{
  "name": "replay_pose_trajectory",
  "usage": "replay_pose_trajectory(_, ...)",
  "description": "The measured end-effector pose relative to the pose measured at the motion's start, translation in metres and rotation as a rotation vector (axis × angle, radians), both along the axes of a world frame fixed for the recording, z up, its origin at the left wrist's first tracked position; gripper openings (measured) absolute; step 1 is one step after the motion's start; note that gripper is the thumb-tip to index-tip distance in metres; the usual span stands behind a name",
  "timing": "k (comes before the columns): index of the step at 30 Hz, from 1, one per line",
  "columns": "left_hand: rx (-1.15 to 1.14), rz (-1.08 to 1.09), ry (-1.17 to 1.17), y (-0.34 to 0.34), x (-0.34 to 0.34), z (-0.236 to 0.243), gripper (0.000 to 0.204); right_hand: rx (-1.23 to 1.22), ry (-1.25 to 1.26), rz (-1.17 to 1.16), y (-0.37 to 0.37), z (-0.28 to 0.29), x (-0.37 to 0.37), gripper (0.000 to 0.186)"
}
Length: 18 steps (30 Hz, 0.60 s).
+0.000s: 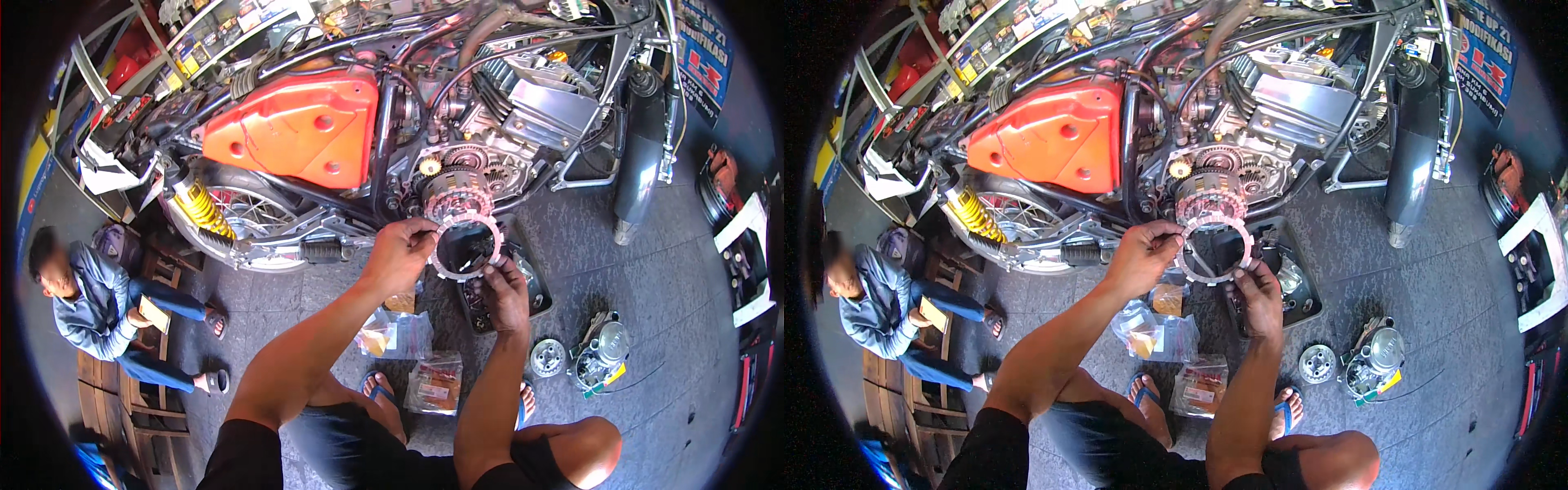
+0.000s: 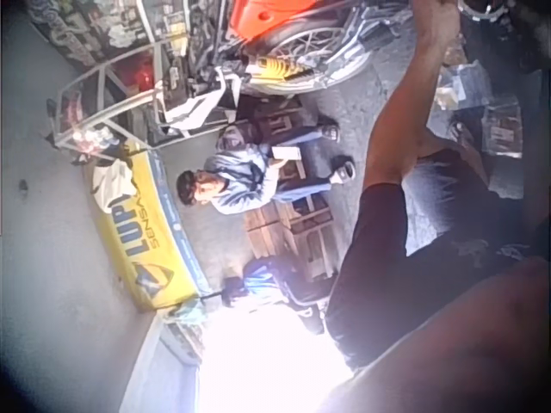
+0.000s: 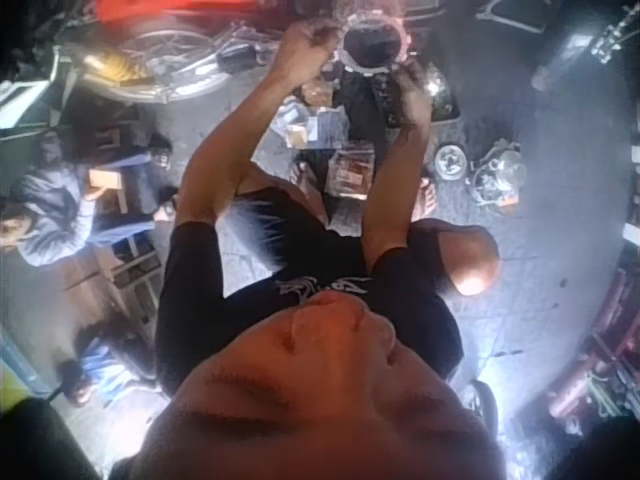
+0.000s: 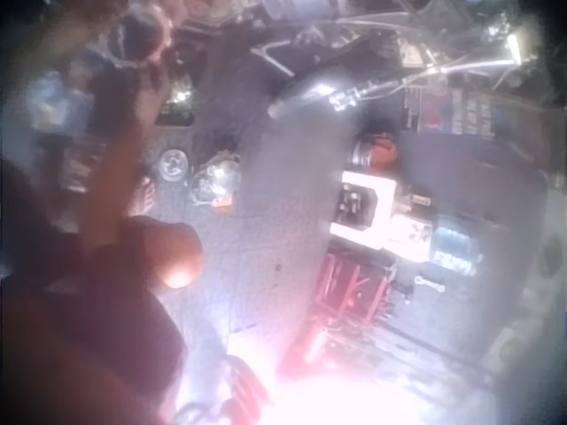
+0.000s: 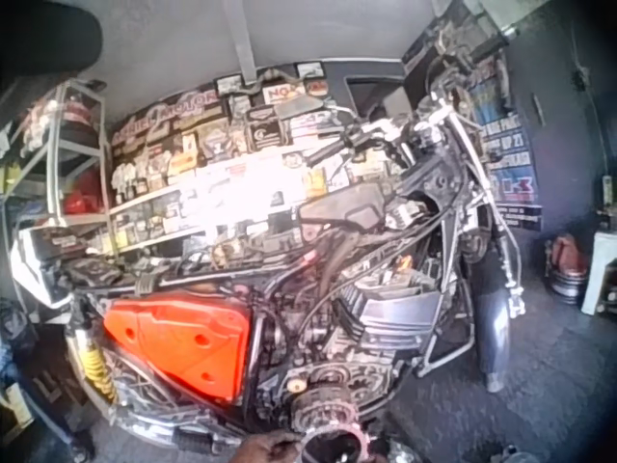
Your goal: The person replaces clutch plates in a motorcycle engine by removing old plates, unpacking new plates from plastic wrappers, and installing them into the clutch basket by hand.
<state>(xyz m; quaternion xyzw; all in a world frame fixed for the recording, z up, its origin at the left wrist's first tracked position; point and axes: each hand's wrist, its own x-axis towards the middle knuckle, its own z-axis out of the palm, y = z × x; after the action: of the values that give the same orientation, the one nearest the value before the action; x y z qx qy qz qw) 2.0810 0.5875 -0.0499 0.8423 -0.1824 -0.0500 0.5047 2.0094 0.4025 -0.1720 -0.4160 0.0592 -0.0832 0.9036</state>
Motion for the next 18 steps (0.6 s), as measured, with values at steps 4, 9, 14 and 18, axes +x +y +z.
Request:
replay_pose_trajectory(4, 0.000, 0.071, -0.133, -0.015, 0.007, -0.001, 0.017, 0.123, 0.000, -0.029, 0.004, -0.007, 0.010, 0.010)
replay_pose_trajectory(9, -0.033, 0.164, -0.087, -0.032, 0.015, -0.006, 0.015, 0.246, 0.015, -0.068, 0.016, -0.020, 0.024, 0.014)
replay_pose_trajectory(14, -0.039, 0.223, -0.160, -0.031, 0.023, -0.012, 0.015, 0.343, 0.014, -0.049, 0.032, -0.018, 0.032, 0.015)
replay_pose_trajectory(18, 0.049, 0.187, -0.317, -0.034, 0.028, -0.007, 0.017, 0.346, 0.007, -0.180, 0.038, -0.025, 0.043, 0.015)
